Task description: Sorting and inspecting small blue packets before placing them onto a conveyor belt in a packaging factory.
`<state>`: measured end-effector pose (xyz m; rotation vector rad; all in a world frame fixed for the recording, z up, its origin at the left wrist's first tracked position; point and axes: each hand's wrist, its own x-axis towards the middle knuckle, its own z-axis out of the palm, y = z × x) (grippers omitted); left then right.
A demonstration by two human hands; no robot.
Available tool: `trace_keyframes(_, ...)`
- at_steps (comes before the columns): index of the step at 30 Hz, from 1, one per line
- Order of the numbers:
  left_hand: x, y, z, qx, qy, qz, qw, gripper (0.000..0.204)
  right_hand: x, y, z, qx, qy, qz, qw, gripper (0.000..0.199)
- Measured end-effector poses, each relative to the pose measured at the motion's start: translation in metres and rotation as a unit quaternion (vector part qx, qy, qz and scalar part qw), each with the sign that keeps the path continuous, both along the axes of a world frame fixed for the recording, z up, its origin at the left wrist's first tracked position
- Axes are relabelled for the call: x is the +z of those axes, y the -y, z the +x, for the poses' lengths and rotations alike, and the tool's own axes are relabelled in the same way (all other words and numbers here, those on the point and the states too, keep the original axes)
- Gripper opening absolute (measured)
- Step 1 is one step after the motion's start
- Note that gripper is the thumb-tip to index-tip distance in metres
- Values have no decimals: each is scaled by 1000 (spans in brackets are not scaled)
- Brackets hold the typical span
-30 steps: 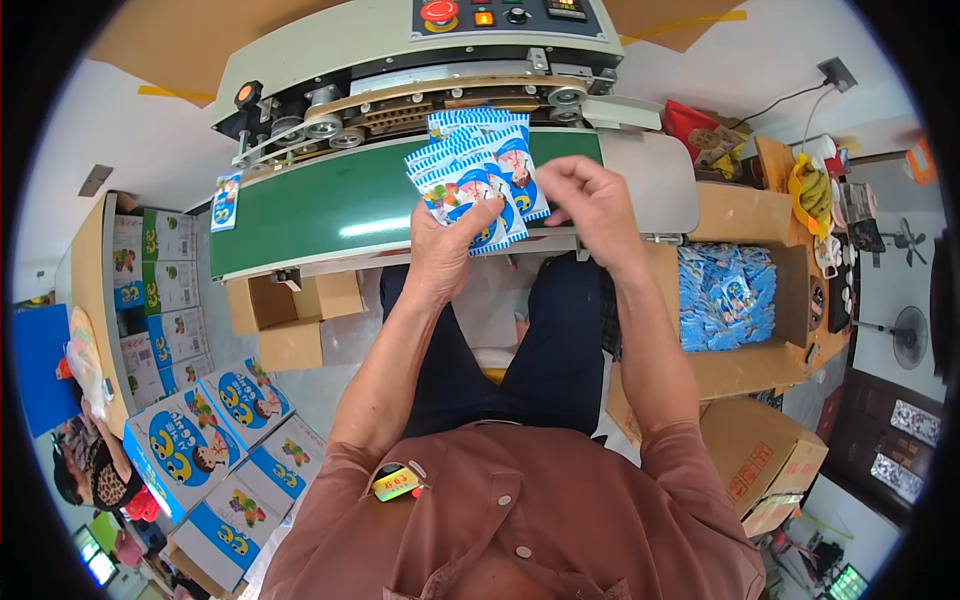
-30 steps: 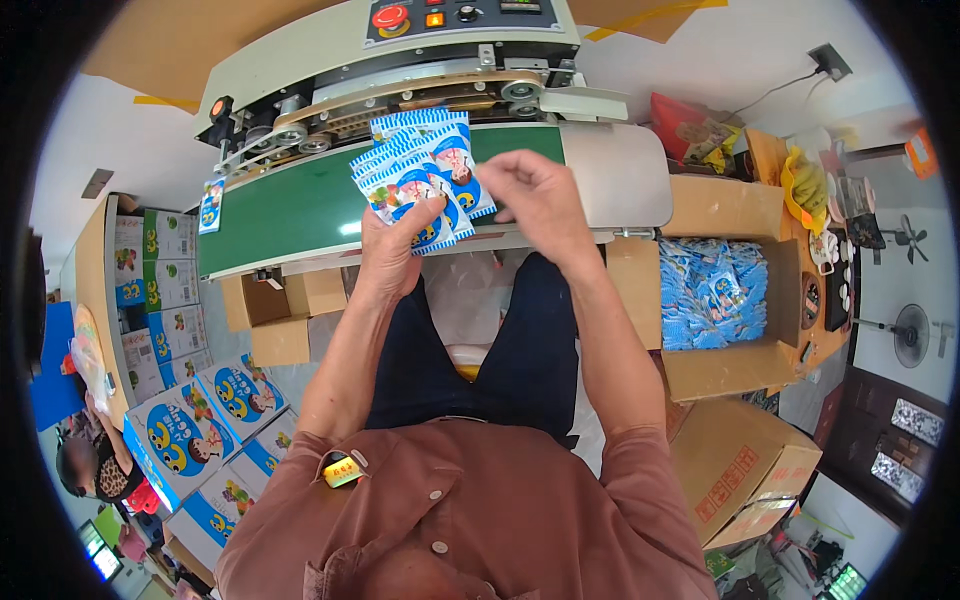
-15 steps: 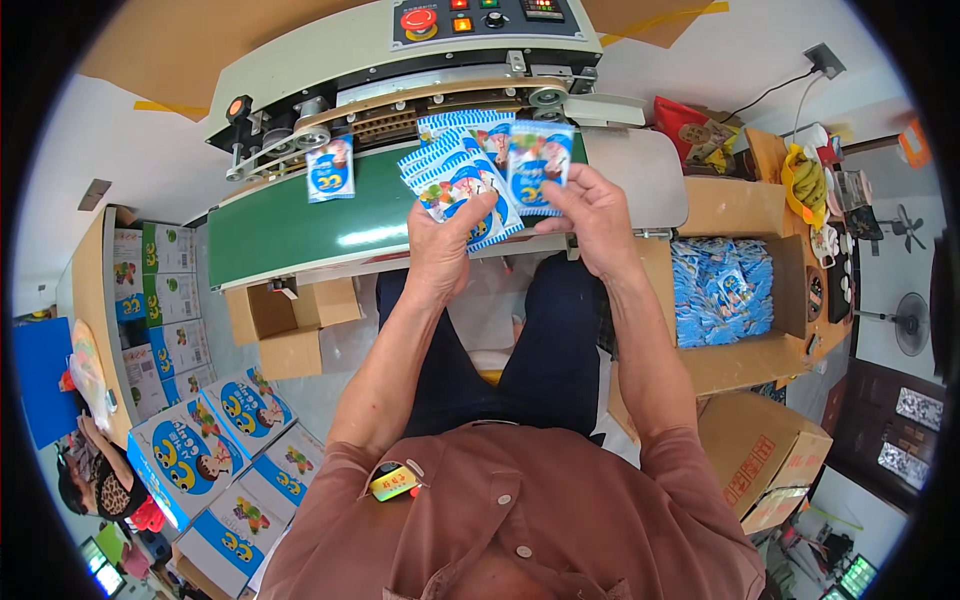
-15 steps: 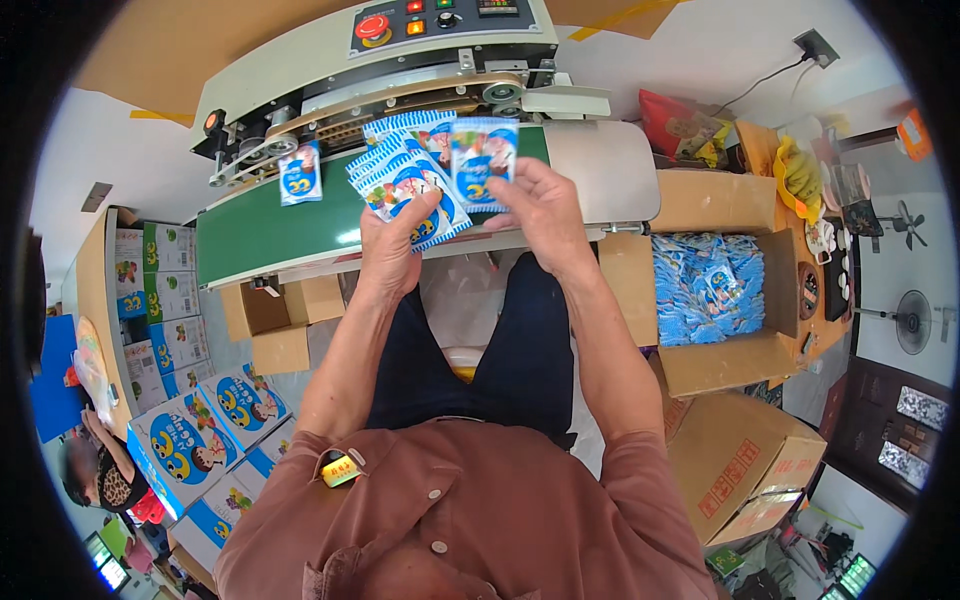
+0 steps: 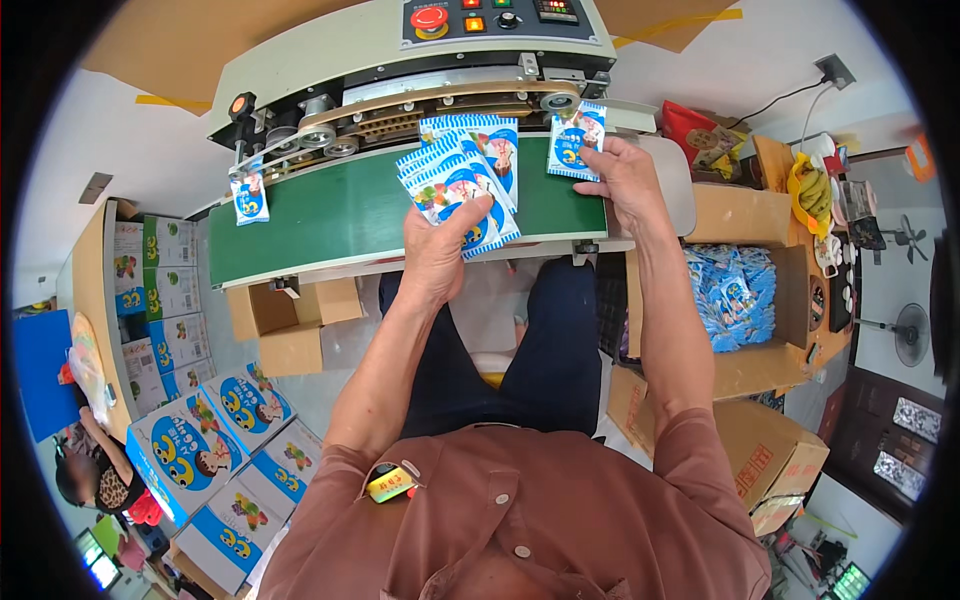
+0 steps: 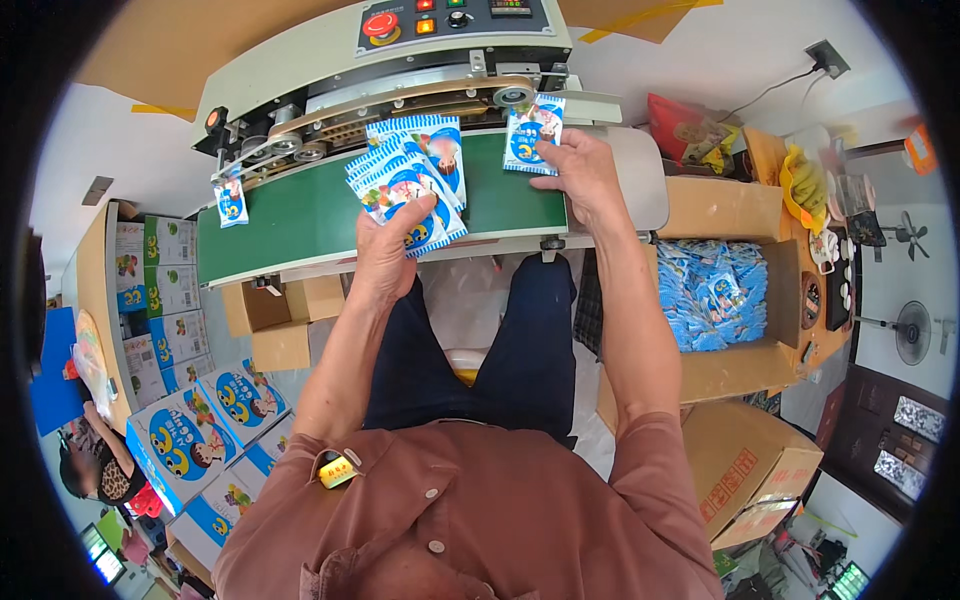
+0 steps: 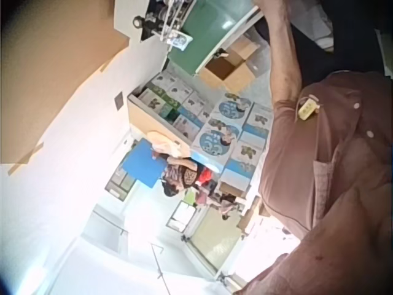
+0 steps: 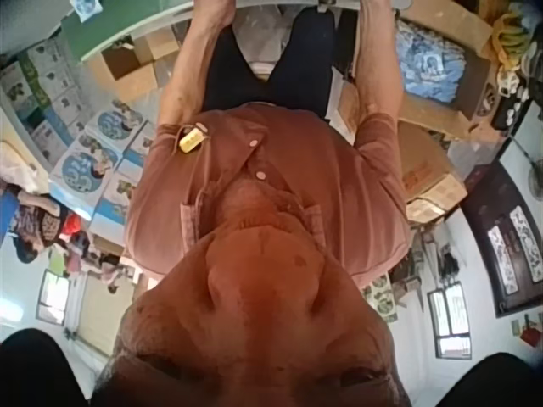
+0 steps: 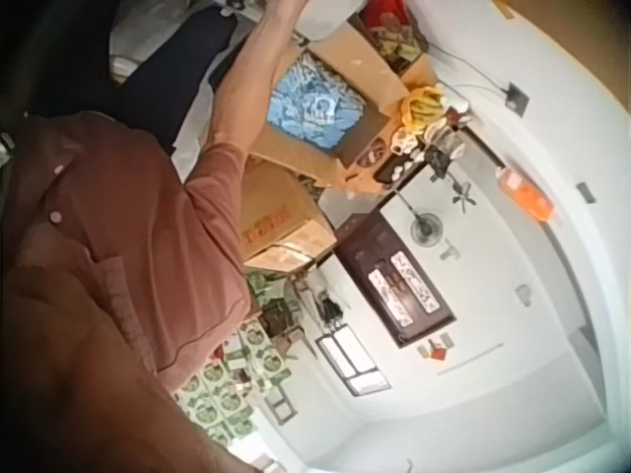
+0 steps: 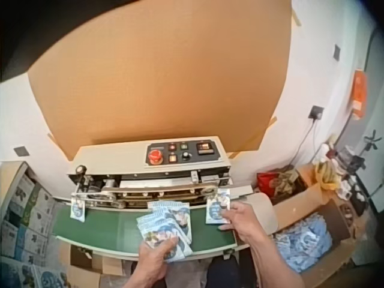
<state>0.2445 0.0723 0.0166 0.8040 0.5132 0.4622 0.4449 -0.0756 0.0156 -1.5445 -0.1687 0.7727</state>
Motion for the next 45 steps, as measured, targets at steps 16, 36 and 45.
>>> trace_keyframes(16,0,13,2,-61,31,-3,998,33,9,-8,-71,38,30,87,995,25)
trace_keyframes(36,-4,12,3,-17,34,-48,998,33,2,16,-21,-145,76,52,985,23)
trace_keyframes(45,-5,8,2,-22,29,-43,998,33,-9,-11,-5,-68,61,-2,996,24)
